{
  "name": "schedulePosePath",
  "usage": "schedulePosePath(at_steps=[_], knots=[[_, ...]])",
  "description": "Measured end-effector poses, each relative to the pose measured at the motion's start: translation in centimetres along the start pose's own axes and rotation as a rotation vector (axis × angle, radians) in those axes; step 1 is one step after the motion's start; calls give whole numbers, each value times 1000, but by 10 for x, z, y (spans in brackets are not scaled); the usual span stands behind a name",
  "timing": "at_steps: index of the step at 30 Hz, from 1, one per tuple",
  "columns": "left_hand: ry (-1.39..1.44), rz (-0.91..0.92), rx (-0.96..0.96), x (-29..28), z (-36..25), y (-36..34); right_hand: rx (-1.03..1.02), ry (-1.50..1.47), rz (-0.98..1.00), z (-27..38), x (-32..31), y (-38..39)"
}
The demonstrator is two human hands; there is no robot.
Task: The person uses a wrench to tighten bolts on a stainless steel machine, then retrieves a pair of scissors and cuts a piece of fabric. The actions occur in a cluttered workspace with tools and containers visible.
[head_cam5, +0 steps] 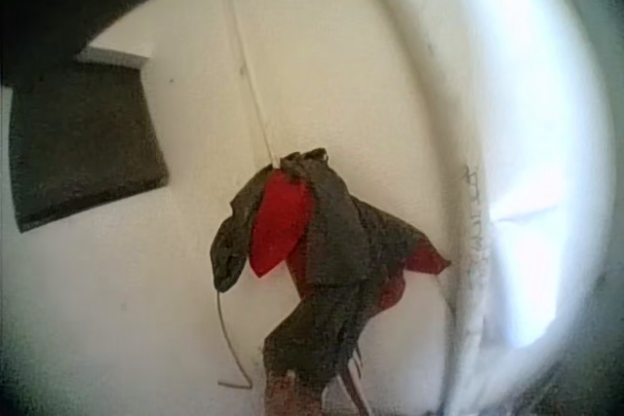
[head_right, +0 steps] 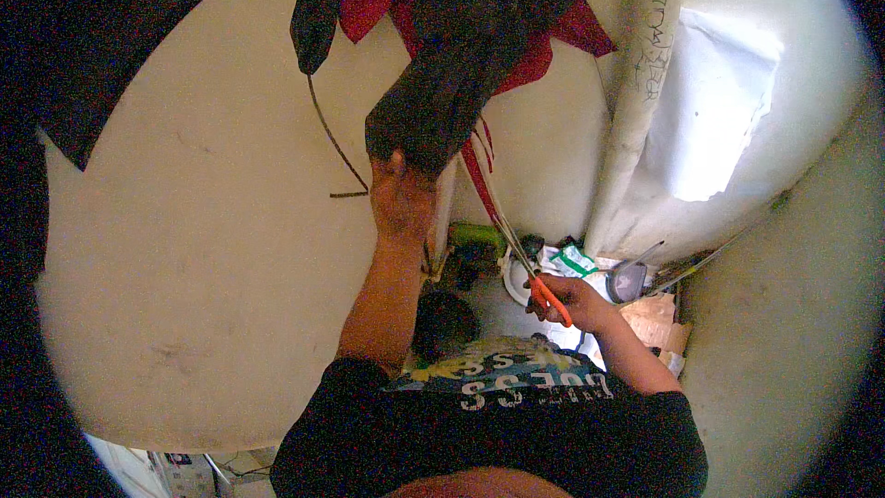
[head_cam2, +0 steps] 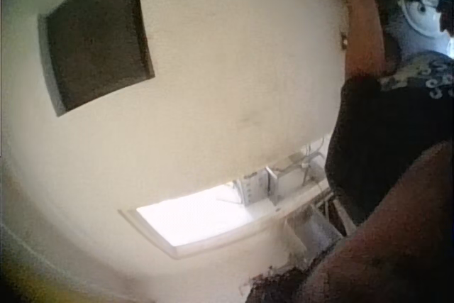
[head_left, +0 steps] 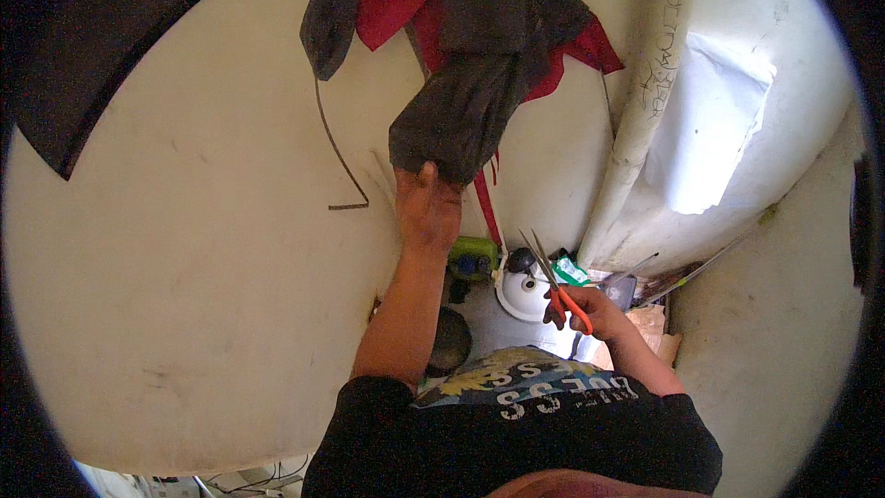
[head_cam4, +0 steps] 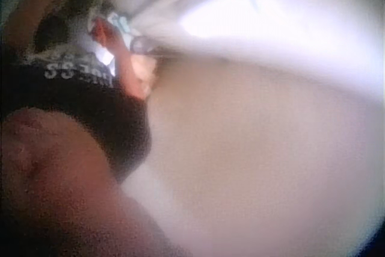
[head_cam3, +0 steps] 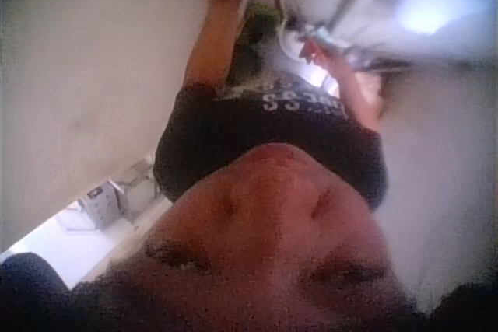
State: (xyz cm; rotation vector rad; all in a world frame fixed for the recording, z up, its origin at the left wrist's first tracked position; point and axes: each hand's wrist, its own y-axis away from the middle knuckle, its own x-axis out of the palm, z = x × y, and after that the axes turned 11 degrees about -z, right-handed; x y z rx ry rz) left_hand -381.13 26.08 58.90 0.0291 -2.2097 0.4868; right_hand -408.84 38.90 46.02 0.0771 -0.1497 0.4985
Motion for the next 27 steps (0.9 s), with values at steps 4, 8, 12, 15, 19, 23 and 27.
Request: schedulePosePath(at_steps=[4,8,12,15,19,23,27], knots=[[-43,-57,-33,-4,1,3,-27,42,-18,5,5,2],[-1047,35,188,-23,3,2,-49,-33,-40,6,7,5],[-606,-377,-229,-52,7,7,-17,-42,-72,9,13,6],[-1051,-235,-34,-10,-15,-10,-33,9,-121,4,4,9],[-691,-48,-90,61,-9,-65,-128,-7,-180,14,12,4],[-181,-181,-372,98,10,-121,-243,-38,-221,28,14,-10],[-25,-271,-302,101,14,-131,-238,-7,-238,37,10,-19]])
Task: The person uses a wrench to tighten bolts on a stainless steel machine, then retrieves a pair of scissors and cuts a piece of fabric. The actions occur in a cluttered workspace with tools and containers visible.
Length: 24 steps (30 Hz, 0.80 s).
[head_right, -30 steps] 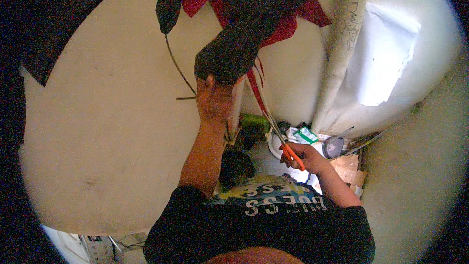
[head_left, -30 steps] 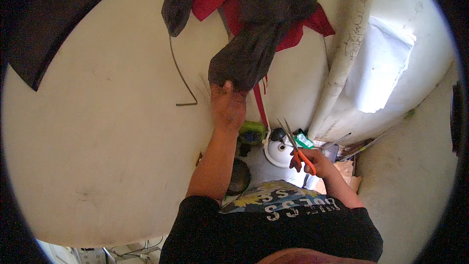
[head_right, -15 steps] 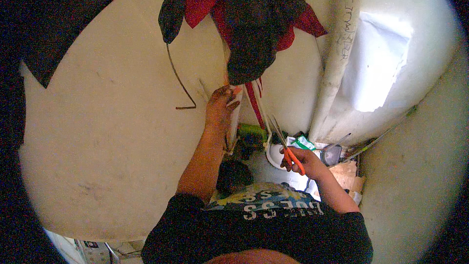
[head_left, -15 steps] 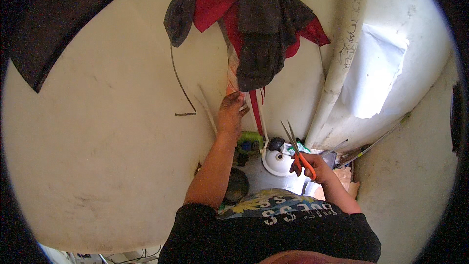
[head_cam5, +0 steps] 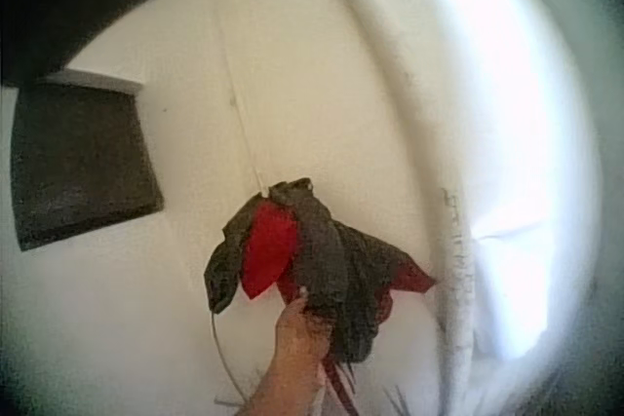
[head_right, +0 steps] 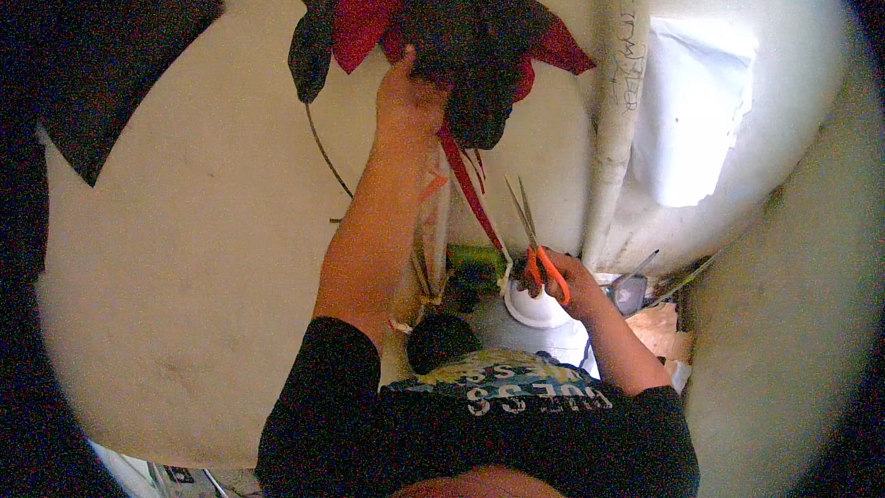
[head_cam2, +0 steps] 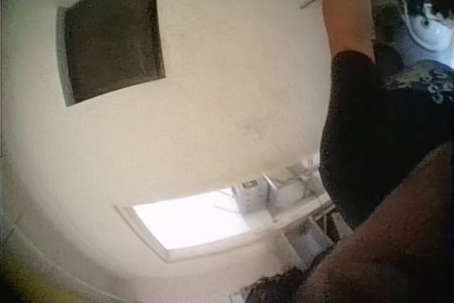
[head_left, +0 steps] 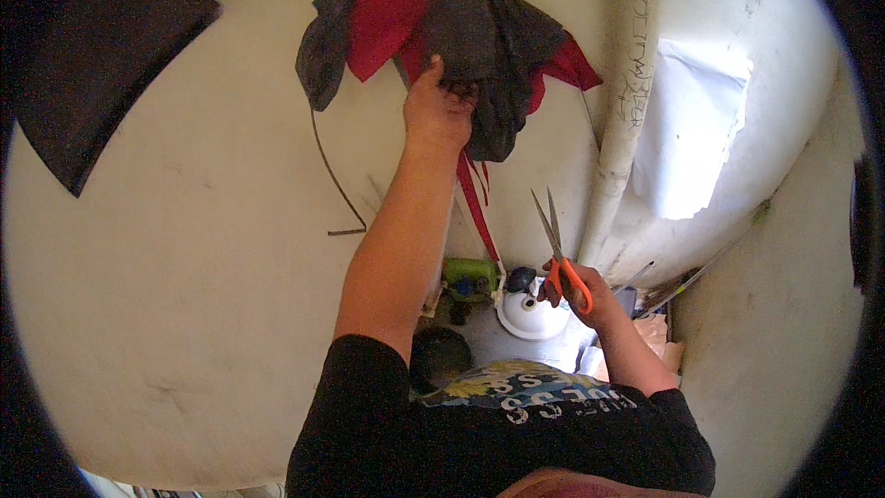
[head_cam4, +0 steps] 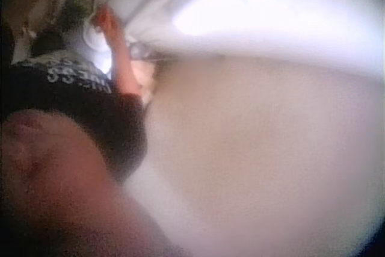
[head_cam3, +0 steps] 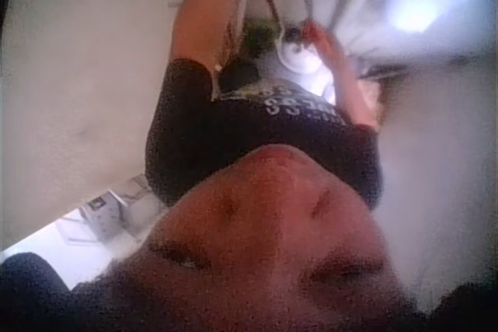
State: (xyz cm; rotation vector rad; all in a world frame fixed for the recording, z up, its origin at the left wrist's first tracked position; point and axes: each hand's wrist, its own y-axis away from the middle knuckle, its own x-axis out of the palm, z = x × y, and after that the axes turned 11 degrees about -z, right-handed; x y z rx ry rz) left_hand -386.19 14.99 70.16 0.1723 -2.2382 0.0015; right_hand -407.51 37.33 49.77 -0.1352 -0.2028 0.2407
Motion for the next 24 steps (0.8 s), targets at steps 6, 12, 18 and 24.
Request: schedulePosePath(at_steps=[6,12,18,24], knots=[[101,133,152,1,-9,27,-52,-11,46,11,-1,-28],[-172,148,255,12,-31,65,-88,99,66,41,27,-83],[-298,136,393,5,-43,65,-118,-151,149,42,65,-132],[-573,-19,471,-3,-47,60,-245,-319,205,42,81,-168]])
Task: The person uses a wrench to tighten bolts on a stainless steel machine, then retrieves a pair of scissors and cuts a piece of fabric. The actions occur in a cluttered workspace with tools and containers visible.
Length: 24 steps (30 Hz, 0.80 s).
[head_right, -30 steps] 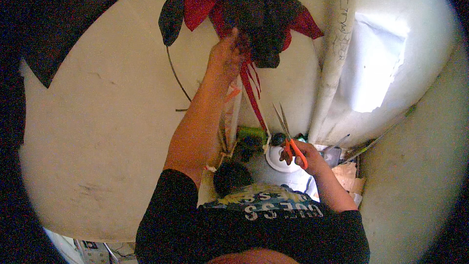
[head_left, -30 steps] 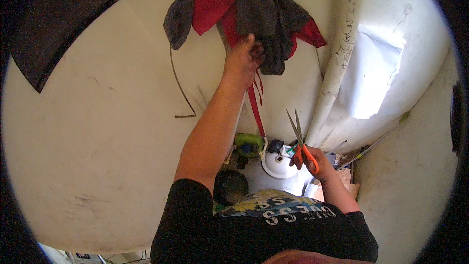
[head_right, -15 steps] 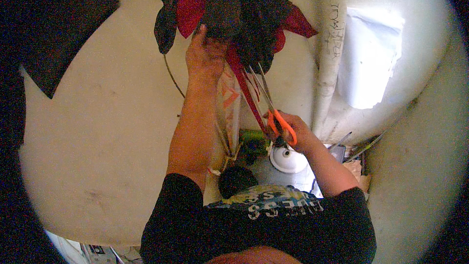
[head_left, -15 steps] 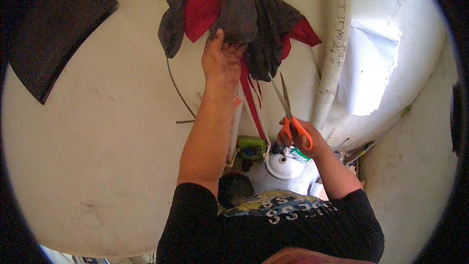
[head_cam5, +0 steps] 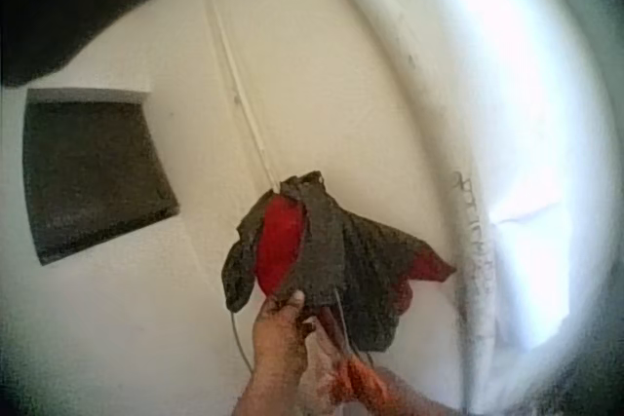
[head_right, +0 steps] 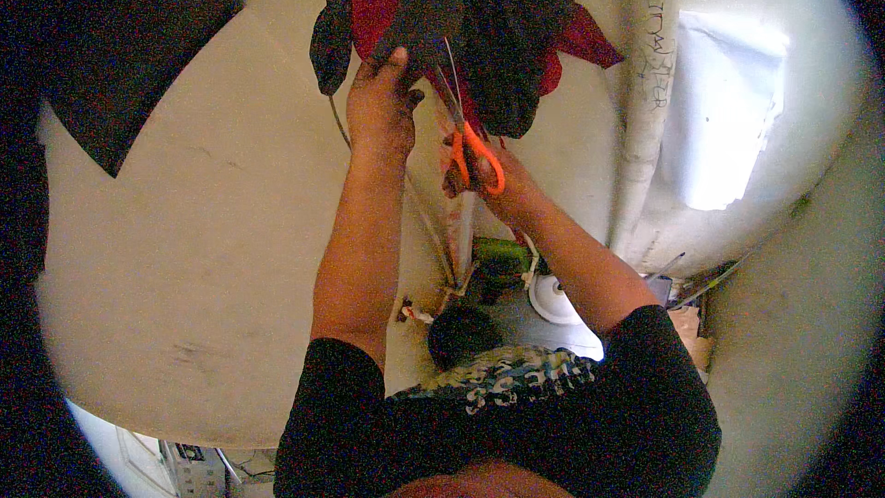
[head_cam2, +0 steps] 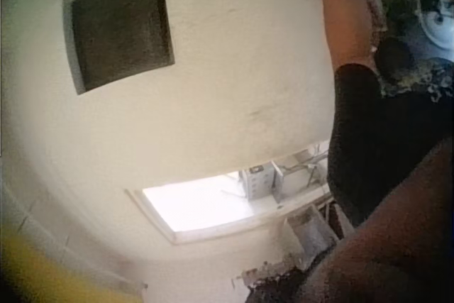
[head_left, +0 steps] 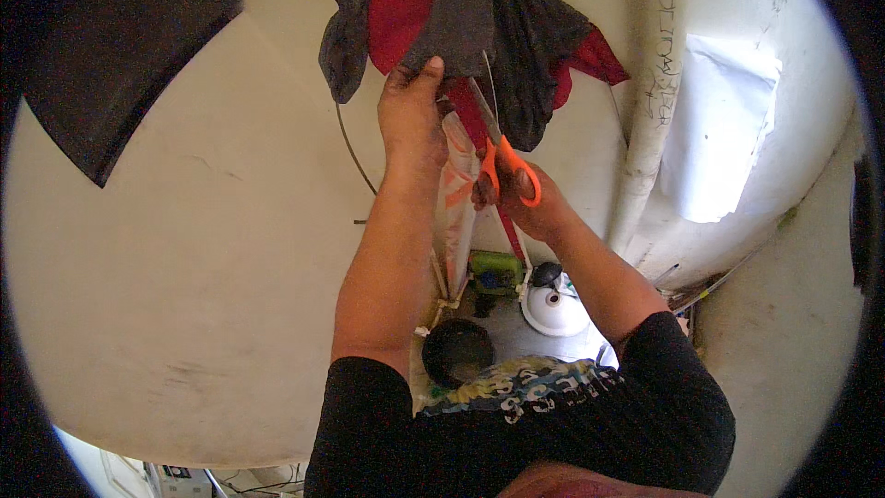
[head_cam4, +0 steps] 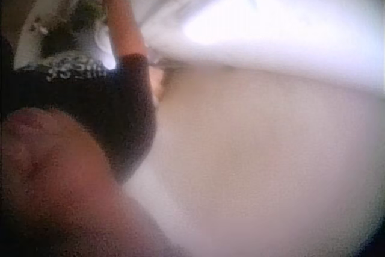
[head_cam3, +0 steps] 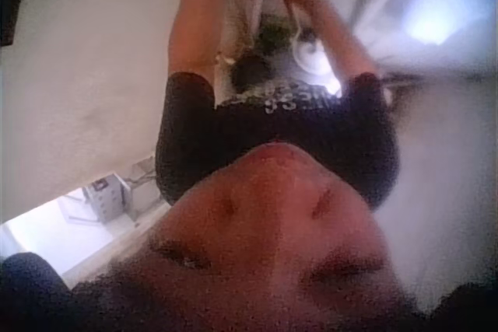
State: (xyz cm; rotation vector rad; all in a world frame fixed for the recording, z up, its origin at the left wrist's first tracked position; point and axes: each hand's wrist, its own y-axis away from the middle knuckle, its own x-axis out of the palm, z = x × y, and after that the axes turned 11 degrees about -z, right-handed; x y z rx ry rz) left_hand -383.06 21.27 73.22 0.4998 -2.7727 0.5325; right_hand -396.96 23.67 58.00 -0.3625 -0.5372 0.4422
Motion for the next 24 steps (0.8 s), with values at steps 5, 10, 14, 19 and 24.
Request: schedulePosePath(at_steps=[5,10,14,19,24], knots=[[135,38,-10,9,-2,2,-136,16,-8,-3,-3,-32],[35,3,25,20,2,-3,-19,-40,-74,19,14,-33],[35,22,88,23,12,-10,-29,-112,-172,17,20,-38],[23,25,130,22,13,-8,-73,-34,-148,11,19,-38],[24,4,113,21,10,-2,-79,6,-126,9,18,-32]])
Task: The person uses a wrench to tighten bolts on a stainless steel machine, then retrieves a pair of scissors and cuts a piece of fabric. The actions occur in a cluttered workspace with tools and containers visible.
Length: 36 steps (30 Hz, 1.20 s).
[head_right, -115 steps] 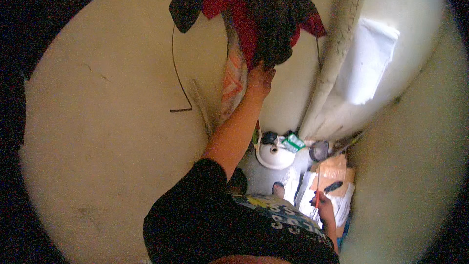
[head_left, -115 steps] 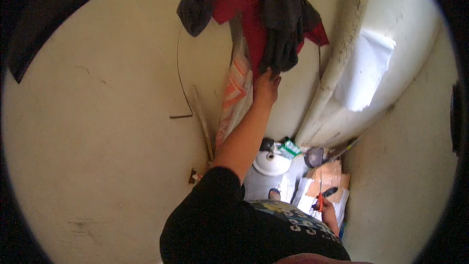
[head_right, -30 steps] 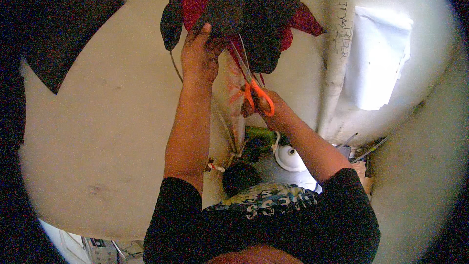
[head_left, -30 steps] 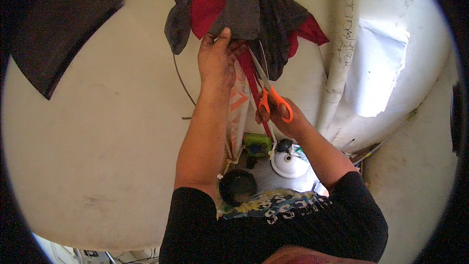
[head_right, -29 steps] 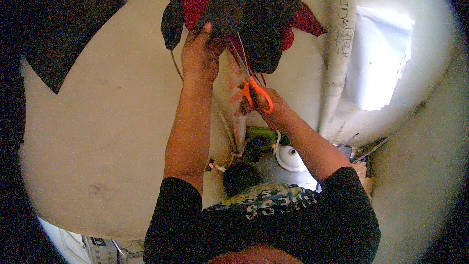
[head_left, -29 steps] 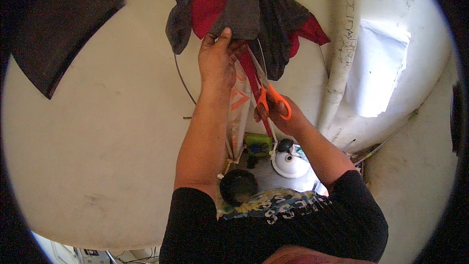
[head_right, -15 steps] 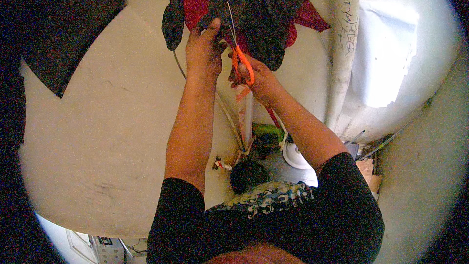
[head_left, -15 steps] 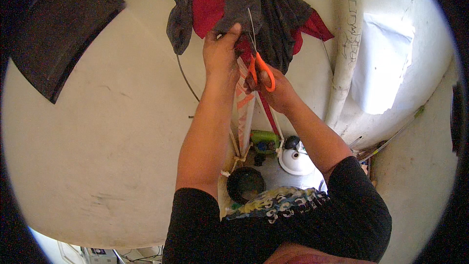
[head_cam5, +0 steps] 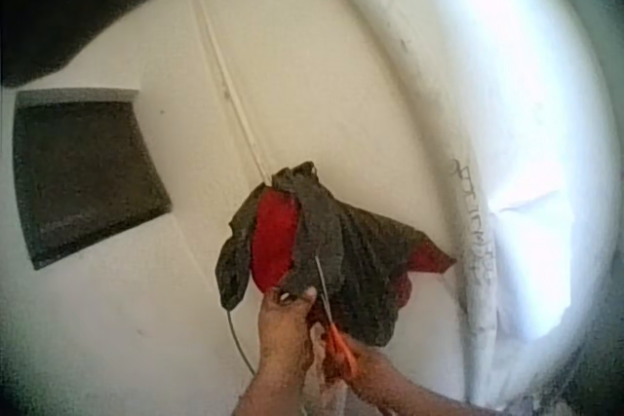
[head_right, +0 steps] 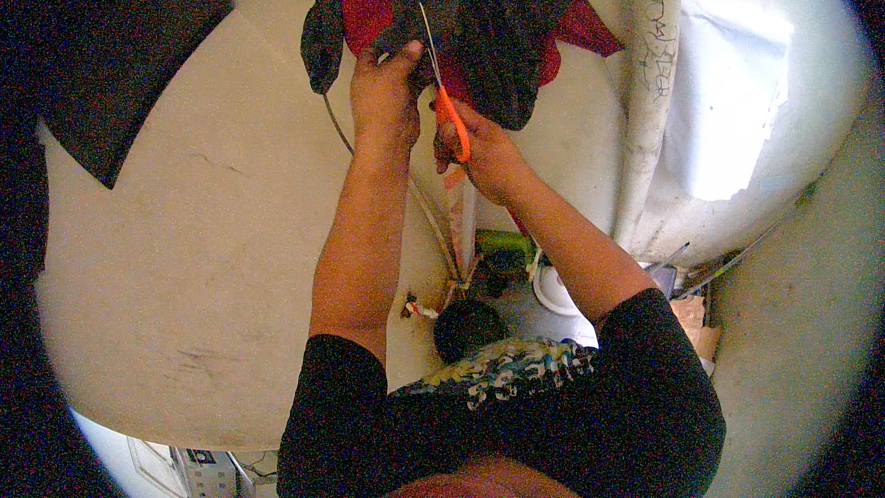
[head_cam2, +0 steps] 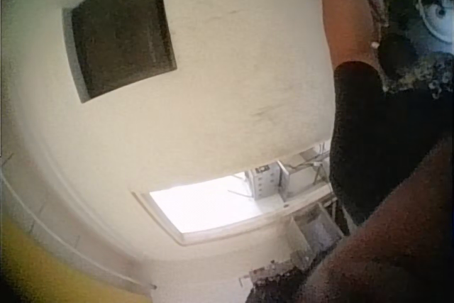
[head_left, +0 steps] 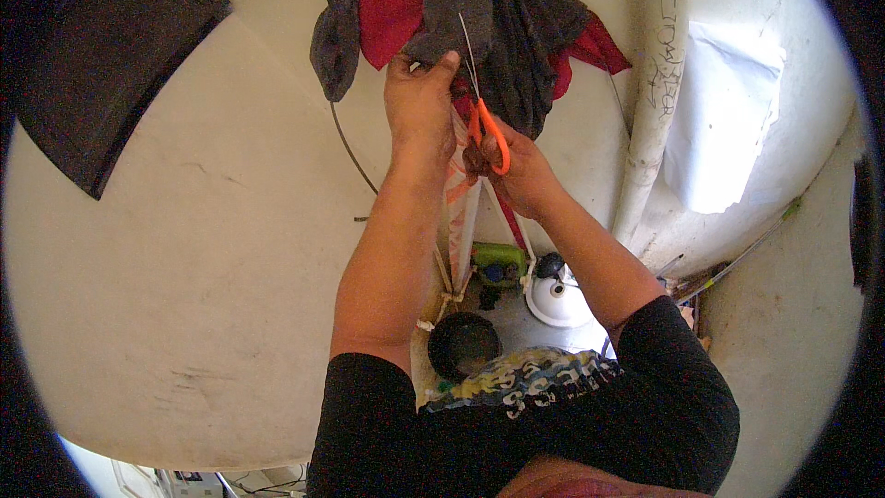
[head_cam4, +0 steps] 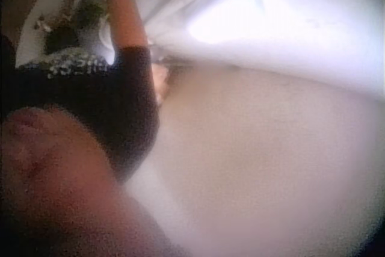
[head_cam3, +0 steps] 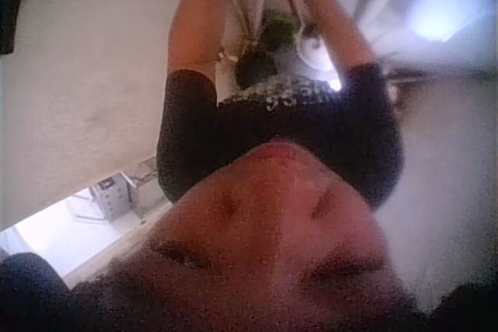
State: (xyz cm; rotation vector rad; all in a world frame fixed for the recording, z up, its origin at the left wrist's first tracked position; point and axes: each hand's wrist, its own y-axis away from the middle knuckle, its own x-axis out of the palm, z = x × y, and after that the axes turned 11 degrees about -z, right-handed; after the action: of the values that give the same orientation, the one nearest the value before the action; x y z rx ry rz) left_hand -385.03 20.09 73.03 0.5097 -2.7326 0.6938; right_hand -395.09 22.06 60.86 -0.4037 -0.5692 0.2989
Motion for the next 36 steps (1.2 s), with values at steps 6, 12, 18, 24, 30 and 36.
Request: schedulePosePath(at_steps=[6,12,18,24,30,36], knots=[[-67,58,14,-3,1,-1,83,-83,-1,1,-5,-9],[17,36,79,-1,-2,-2,32,-41,-41,2,-5,-17],[8,61,36,-5,-2,-3,47,1,-72,10,0,-14],[-72,30,-3,-10,-3,-4,35,77,-134,15,10,-11],[2,63,70,-11,2,-7,116,63,-62,9,3,-13],[-74,63,42,-13,-3,-3,10,118,-126,7,6,-11]])
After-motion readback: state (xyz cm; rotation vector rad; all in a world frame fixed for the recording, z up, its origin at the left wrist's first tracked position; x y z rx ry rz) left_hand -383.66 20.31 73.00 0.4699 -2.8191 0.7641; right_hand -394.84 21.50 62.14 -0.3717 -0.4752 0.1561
